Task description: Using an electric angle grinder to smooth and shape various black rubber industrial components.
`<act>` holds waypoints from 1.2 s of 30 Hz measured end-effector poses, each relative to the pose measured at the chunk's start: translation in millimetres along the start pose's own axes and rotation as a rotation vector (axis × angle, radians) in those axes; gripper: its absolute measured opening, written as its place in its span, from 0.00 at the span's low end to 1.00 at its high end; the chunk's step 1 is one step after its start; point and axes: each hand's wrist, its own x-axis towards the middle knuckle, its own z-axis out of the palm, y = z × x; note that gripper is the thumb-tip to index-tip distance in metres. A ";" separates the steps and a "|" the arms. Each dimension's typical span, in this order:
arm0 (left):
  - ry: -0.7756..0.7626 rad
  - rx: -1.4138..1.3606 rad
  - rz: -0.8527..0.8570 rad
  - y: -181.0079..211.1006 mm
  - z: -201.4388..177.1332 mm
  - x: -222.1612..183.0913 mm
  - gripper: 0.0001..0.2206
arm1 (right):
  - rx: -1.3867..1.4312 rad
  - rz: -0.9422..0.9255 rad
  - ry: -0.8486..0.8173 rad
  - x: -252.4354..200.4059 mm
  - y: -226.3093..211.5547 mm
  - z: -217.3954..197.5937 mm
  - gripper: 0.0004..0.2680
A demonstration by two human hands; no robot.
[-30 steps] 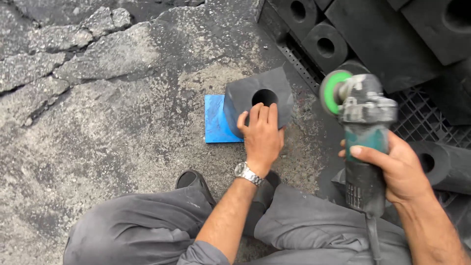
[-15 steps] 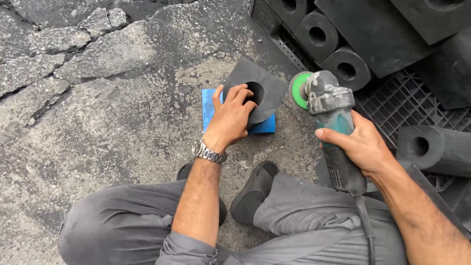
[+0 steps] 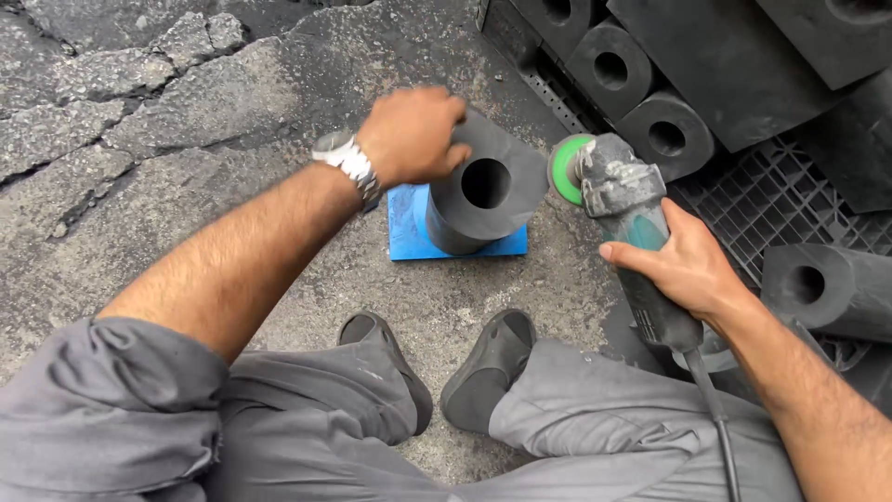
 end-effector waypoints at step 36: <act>0.018 -0.485 -0.116 -39.2 45.7 -23.6 0.20 | -0.292 -0.071 -0.161 -17.5 -24.7 24.4 0.27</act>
